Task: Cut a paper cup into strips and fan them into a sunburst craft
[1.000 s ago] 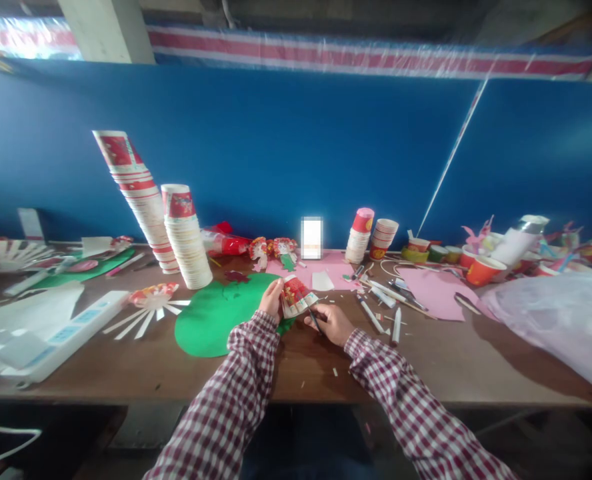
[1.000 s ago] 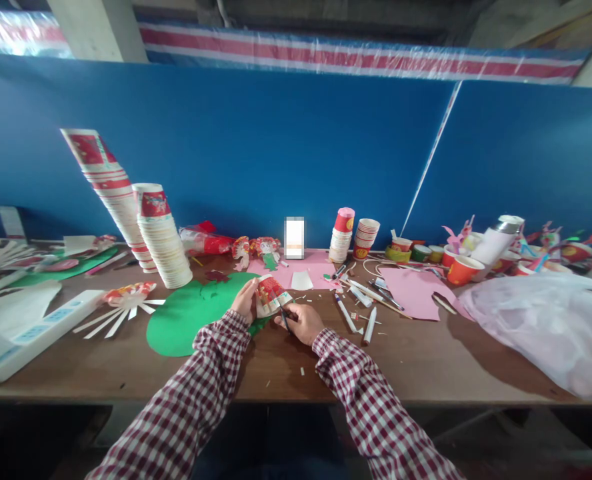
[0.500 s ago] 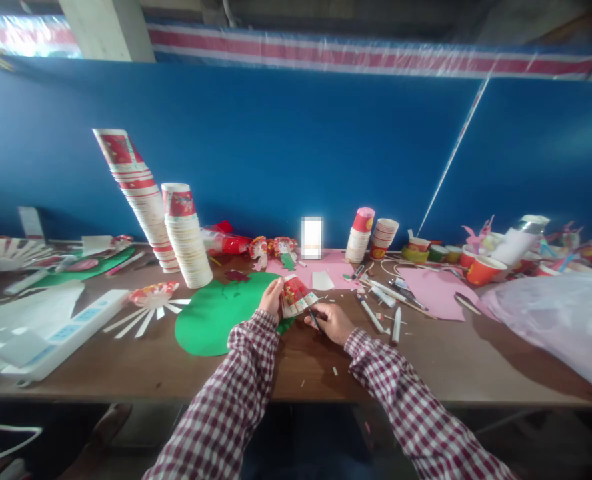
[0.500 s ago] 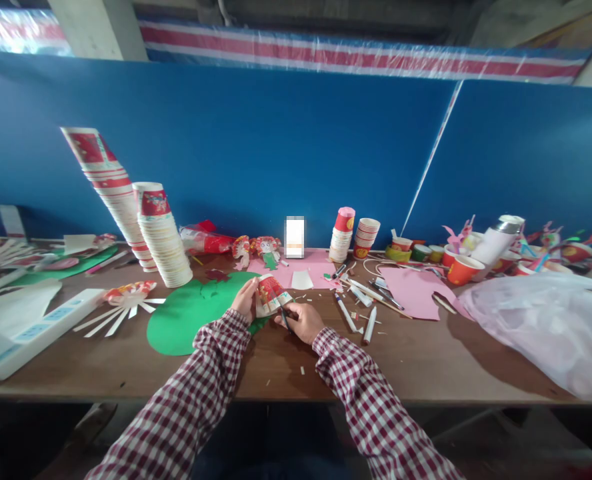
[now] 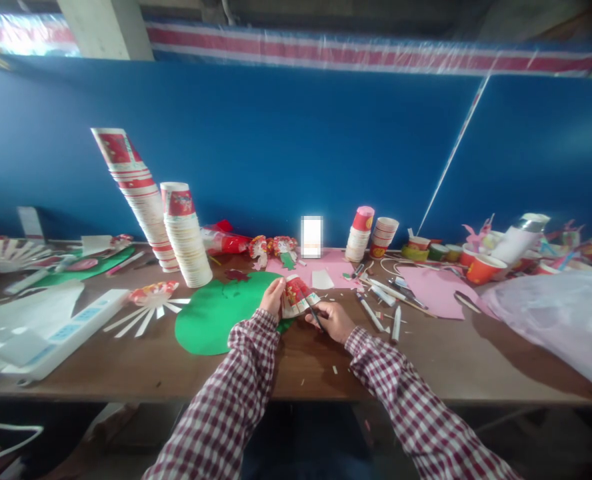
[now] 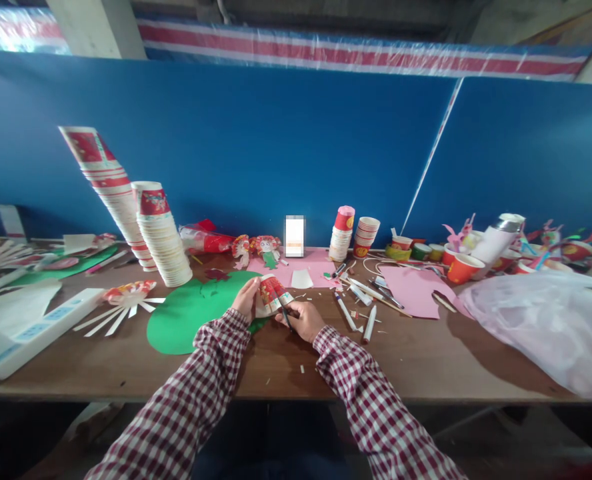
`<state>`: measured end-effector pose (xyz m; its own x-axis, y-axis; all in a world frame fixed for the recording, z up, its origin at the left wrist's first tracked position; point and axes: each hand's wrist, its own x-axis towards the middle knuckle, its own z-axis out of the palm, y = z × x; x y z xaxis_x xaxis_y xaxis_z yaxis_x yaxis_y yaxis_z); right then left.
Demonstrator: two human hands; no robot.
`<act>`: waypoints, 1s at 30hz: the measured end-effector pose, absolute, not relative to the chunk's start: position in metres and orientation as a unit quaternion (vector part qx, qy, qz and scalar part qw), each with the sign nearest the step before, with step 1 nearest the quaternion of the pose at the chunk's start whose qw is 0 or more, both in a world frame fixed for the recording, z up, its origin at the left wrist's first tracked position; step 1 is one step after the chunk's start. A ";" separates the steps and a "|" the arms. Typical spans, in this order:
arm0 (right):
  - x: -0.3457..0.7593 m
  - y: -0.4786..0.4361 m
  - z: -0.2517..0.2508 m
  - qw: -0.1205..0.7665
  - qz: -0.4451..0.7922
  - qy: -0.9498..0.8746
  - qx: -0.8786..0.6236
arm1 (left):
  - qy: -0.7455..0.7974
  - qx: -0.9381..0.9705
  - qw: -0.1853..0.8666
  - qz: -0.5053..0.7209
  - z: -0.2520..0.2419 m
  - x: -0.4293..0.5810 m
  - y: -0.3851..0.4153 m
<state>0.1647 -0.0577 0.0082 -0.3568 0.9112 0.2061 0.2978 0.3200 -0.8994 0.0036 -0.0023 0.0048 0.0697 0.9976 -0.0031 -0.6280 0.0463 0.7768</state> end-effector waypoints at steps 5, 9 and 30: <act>0.166 -0.057 0.007 0.374 0.383 -0.724 -0.434 | 0.296 0.312 0.658 0.618 0.003 0.003 -0.001; 0.165 -0.055 0.003 0.378 0.385 -0.721 -0.435 | 0.292 0.317 0.658 0.618 0.001 0.003 0.000; 0.166 -0.056 0.007 0.398 0.427 -0.696 -0.419 | 0.307 0.339 0.650 0.607 0.004 0.004 -0.002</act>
